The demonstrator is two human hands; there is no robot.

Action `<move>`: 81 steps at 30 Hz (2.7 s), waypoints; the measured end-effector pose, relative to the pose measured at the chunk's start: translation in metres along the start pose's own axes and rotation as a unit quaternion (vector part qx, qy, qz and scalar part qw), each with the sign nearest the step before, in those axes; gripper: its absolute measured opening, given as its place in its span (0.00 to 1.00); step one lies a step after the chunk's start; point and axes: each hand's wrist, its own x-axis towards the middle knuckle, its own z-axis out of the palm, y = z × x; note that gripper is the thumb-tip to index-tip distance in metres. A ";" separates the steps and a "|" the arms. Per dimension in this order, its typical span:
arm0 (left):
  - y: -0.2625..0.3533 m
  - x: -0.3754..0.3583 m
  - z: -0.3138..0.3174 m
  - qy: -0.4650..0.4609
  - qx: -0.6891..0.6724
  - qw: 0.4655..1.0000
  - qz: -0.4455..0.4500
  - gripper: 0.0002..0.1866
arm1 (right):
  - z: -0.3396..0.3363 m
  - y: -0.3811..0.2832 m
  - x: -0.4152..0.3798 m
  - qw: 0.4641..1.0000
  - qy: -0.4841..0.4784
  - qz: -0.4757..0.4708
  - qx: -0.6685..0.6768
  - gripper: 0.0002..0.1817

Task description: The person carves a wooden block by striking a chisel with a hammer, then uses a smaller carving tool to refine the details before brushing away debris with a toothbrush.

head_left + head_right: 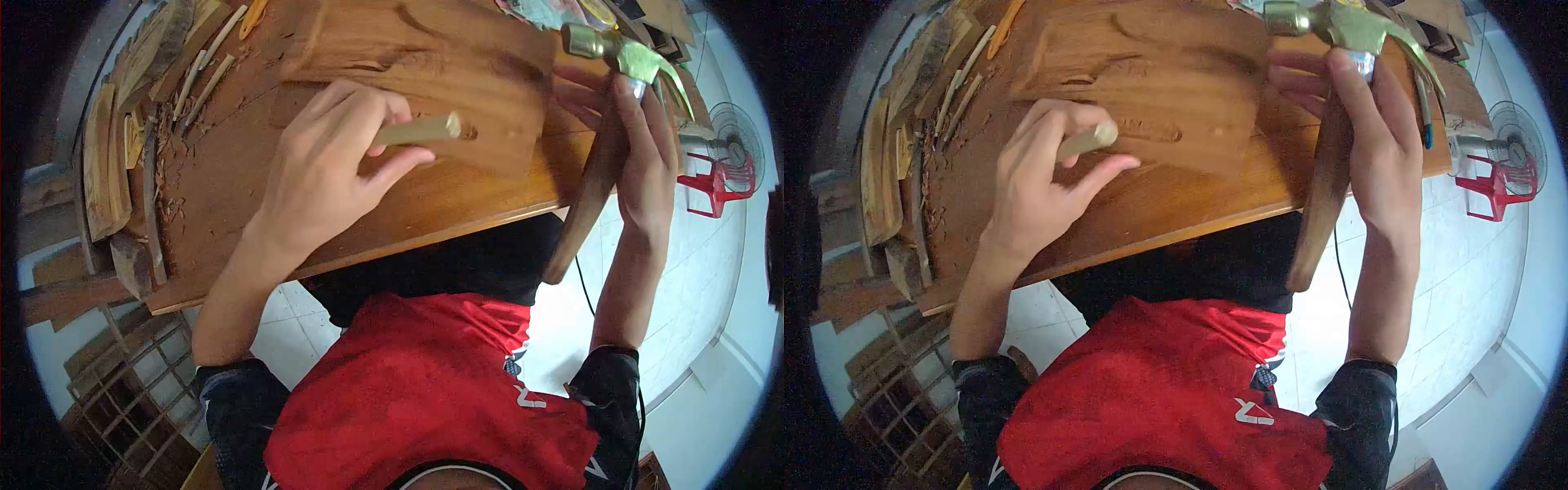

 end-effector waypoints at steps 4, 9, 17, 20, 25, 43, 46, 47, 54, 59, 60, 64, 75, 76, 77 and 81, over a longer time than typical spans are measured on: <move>0.008 0.023 -0.007 -0.037 -0.115 0.990 -0.067 0.14 | -0.006 0.003 0.009 0.999 -0.009 0.000 0.034 0.21; -0.007 0.056 -0.027 -0.099 -0.242 0.965 -0.028 0.14 | -0.019 0.012 0.012 0.999 -0.032 0.011 0.041 0.22; 0.001 0.060 -0.009 -0.111 -0.297 0.948 -0.018 0.15 | -0.033 0.041 0.019 0.977 -0.066 0.011 0.201 0.21; -0.005 0.058 0.003 -0.082 -0.312 0.946 0.009 0.13 | -0.033 0.051 0.021 0.981 -0.061 0.009 0.185 0.22; -0.012 0.067 0.001 -0.082 -0.182 0.977 0.072 0.10 | -0.032 0.052 0.016 0.986 -0.046 0.006 0.159 0.22; 0.000 0.062 0.019 -0.018 -0.050 0.988 0.142 0.07 | -0.042 -0.024 -0.021 0.972 0.022 -0.184 -0.142 0.15; -0.001 0.064 0.021 0.000 -0.074 0.986 0.151 0.07 | -0.039 -0.075 -0.026 0.931 0.020 -0.263 -0.254 0.17; -0.005 0.062 0.021 -0.002 -0.071 0.986 0.151 0.07 | -0.028 -0.080 -0.028 0.924 0.039 -0.262 -0.274 0.17; 0.001 0.064 0.026 0.014 -0.046 0.986 0.161 0.08 | -0.012 -0.110 -0.045 0.875 0.047 -0.215 -0.432 0.19; 0.005 0.063 0.027 0.012 -0.062 0.986 0.154 0.09 | -0.013 -0.111 -0.047 0.842 0.017 -0.253 -0.476 0.20; 0.003 0.063 0.028 0.005 -0.071 0.986 0.149 0.09 | -0.006 -0.110 -0.051 0.861 0.061 -0.250 -0.439 0.20; 0.000 0.062 0.027 0.012 -0.066 0.985 0.158 0.09 | -0.017 -0.103 -0.051 0.841 0.039 -0.309 -0.441 0.22; 0.002 0.070 0.025 -0.026 -0.143 0.989 0.036 0.10 | -0.033 -0.086 -0.034 0.921 -0.040 -0.184 -0.340 0.17; 0.000 0.071 0.026 -0.027 -0.152 0.988 0.012 0.10 | -0.029 -0.082 -0.033 0.926 -0.042 -0.176 -0.332 0.17; -0.002 0.072 0.027 -0.028 -0.162 0.986 -0.012 0.10 | -0.025 -0.078 -0.034 0.930 -0.044 -0.168 -0.324 0.17; 0.012 0.079 0.009 -0.070 -0.179 0.980 -0.061 0.08 | -0.033 -0.066 -0.028 0.936 -0.073 -0.142 -0.313 0.18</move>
